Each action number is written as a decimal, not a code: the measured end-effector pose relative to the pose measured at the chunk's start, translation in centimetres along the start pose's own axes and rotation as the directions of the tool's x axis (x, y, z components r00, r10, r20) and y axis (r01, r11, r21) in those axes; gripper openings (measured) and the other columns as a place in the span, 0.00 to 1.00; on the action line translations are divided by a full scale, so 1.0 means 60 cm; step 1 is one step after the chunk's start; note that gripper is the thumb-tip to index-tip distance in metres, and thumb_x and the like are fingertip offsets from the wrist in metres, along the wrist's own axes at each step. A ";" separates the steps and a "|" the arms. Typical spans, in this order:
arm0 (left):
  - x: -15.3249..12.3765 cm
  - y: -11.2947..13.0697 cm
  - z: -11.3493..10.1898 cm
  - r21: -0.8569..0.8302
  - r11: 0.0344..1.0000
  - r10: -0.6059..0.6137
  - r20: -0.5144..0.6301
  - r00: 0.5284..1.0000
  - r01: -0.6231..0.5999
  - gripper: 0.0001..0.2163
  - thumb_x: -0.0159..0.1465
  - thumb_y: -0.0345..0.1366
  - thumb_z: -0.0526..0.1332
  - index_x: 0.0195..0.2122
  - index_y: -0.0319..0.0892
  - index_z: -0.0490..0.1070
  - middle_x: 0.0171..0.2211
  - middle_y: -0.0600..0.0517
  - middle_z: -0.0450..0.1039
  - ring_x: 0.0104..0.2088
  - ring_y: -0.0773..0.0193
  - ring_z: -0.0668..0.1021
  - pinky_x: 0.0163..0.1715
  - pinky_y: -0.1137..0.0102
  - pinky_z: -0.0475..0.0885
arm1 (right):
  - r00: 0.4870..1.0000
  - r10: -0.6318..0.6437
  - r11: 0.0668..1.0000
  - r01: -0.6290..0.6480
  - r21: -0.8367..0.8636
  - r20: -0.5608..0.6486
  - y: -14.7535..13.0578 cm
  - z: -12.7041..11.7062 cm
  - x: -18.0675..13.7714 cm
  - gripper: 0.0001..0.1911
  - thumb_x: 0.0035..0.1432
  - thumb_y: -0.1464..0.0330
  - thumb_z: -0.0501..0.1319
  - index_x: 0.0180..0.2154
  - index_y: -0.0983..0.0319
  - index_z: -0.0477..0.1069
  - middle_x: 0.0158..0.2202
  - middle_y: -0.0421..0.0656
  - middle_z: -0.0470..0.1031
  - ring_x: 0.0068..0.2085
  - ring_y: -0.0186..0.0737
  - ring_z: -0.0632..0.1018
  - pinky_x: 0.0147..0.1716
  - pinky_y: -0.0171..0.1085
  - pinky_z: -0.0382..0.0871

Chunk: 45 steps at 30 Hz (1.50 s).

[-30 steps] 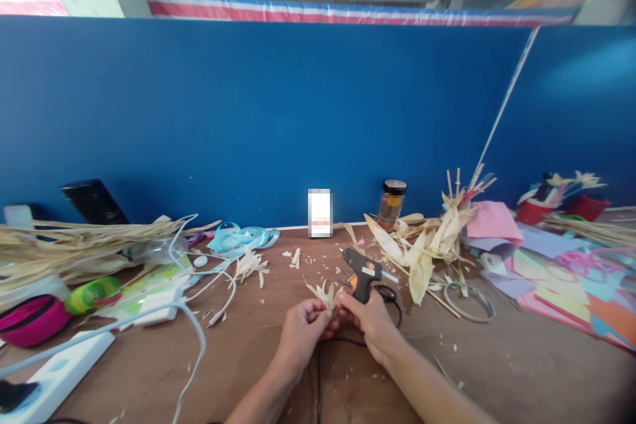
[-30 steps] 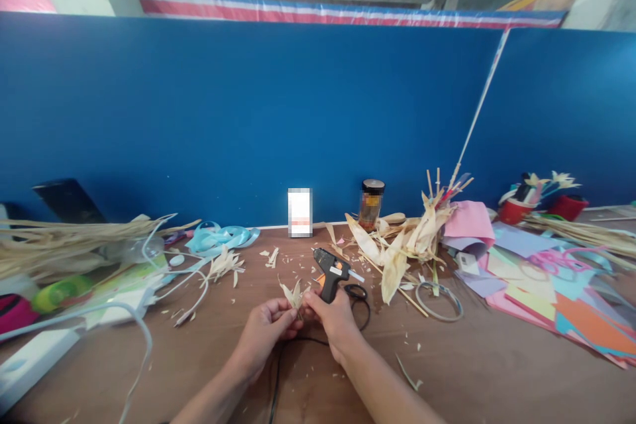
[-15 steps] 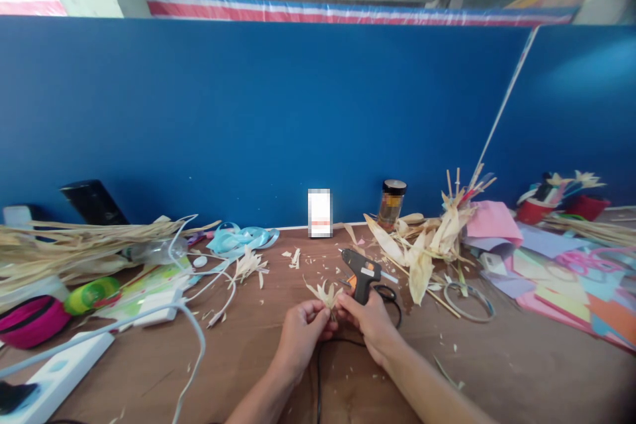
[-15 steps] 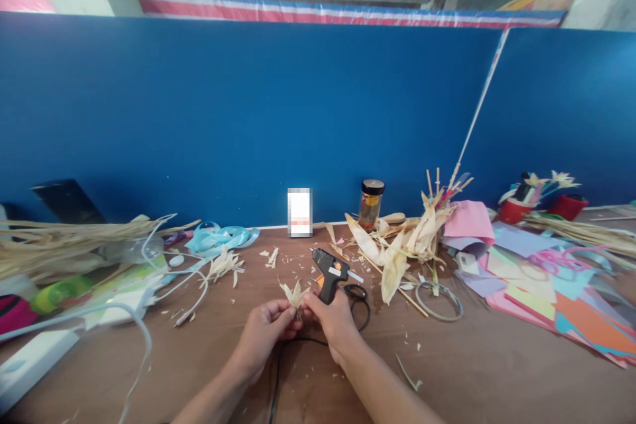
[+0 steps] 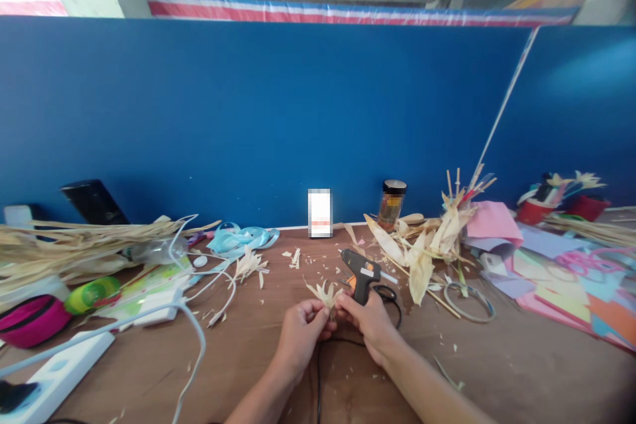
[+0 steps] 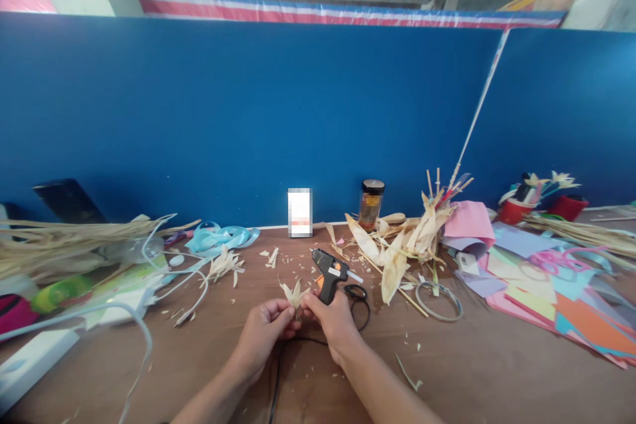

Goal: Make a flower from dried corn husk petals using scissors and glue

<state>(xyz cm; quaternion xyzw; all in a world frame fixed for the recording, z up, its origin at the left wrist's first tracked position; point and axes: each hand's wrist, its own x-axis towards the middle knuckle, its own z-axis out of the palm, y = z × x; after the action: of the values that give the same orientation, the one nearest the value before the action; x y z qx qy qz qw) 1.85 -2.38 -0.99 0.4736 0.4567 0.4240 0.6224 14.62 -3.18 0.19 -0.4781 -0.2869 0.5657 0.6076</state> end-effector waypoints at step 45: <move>-0.001 0.002 0.007 0.017 1.000 0.007 -0.007 1.000 -0.007 0.11 0.50 0.40 0.62 0.27 0.36 0.70 0.23 0.52 0.72 0.23 0.69 0.74 0.23 0.76 0.69 | 0.986 -0.162 0.962 0.169 -0.215 0.049 0.017 -0.009 0.004 0.11 0.41 0.67 0.66 0.26 0.64 0.64 0.22 0.37 0.69 0.25 0.35 0.71 0.30 0.35 0.65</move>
<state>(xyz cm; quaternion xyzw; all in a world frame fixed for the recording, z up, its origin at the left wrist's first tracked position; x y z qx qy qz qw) 2.24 -2.50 -0.82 0.4790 0.4610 0.4237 0.6152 14.75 -3.20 -0.99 -0.5076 -0.3956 0.4851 0.5920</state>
